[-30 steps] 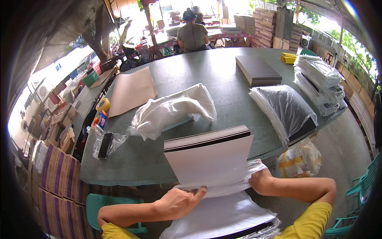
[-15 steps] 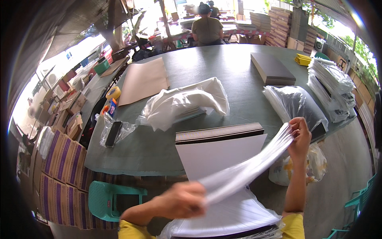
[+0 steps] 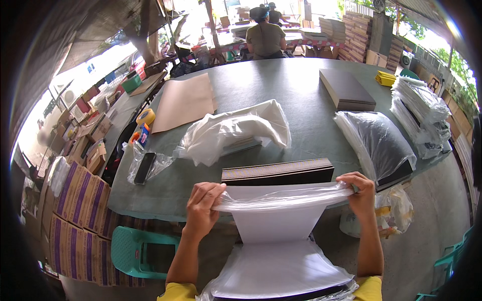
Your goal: The person wraps individual black rectangular boards in plastic sheets by hand and stacks them onto a pile.
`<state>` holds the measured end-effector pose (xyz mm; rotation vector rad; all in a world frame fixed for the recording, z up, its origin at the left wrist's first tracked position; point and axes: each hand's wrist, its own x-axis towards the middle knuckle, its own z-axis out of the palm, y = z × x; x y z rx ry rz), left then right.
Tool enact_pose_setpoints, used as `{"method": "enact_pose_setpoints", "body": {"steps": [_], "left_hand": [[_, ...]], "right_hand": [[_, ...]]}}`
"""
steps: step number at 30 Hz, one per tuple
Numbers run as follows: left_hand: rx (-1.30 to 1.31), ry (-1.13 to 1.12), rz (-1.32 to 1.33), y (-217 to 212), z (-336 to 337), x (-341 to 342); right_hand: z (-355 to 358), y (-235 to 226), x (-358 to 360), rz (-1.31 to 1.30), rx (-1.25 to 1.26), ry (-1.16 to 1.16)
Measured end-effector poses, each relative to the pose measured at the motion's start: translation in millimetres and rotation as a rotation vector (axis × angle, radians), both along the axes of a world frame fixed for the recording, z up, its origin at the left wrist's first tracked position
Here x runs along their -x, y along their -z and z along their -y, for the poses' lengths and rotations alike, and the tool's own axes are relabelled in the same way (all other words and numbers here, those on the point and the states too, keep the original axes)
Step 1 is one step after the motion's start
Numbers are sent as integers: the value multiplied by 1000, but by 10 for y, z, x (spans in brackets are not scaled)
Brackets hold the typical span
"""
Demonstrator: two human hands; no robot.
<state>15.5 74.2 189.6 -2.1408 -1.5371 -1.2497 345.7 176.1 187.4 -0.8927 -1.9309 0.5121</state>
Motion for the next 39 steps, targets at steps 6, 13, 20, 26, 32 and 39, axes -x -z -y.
{"method": "enact_pose_setpoints", "body": {"steps": [6, 13, 20, 26, 32, 39], "left_hand": [[570, 644, 894, 93, 143, 315], [1412, 736, 1308, 1047, 365, 324], [1122, 359, 1050, 2006, 748, -32], [1036, 263, 929, 2445, 694, -49], [839, -68, 174, 3086, 704, 206], [661, 195, 490, 425, 785, -160]], "right_hand": [[-39, 46, -310, -447, 891, -618], [119, 1386, -373, -429, 1423, -709], [528, 3018, -320, 277, 1153, 104], [618, 3217, -124, 404, 920, 432], [625, 2159, 32, 285, 741, 383], [543, 514, 80, -21, 962, -1653]]}}
